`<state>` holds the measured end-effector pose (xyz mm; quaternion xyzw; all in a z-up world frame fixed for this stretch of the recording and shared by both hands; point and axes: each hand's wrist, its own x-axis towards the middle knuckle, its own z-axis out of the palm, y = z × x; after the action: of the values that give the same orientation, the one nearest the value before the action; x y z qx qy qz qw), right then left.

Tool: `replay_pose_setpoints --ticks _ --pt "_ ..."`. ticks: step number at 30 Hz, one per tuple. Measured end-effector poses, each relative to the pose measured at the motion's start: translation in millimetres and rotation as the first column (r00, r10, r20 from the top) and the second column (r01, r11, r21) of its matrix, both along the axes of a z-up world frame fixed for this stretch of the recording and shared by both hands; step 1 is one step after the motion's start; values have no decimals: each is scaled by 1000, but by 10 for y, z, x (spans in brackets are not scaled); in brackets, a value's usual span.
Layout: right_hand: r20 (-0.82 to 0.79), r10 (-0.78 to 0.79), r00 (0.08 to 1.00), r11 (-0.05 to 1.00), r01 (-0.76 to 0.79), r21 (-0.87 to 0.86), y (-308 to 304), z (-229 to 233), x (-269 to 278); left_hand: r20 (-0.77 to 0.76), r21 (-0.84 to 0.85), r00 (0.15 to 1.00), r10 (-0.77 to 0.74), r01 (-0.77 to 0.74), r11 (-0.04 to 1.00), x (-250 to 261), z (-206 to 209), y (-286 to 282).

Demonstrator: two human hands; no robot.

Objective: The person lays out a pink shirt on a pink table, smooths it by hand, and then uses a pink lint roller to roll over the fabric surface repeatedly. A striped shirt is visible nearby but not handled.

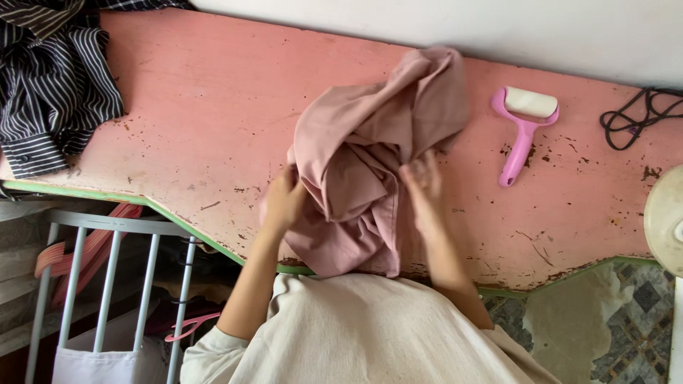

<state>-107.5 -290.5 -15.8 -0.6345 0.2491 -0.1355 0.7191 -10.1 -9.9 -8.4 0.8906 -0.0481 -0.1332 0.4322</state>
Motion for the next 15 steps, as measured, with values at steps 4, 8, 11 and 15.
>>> replay_pose_setpoints --ticks 4,8,11,15 --pt "181 153 971 986 -139 -88 107 -152 -79 -93 -546 987 -130 59 836 -257 -221 -313" --pt "121 80 989 996 -82 16 -134 -64 -112 -516 -617 856 22 -389 685 -166 -82 -179" --pt "204 25 979 997 -10 -71 -387 95 -95 -375 -764 921 107 -373 527 38 149 194" --pt "151 -11 988 999 17 -38 -604 313 -124 -181 -859 966 187 -248 448 188 385 529"
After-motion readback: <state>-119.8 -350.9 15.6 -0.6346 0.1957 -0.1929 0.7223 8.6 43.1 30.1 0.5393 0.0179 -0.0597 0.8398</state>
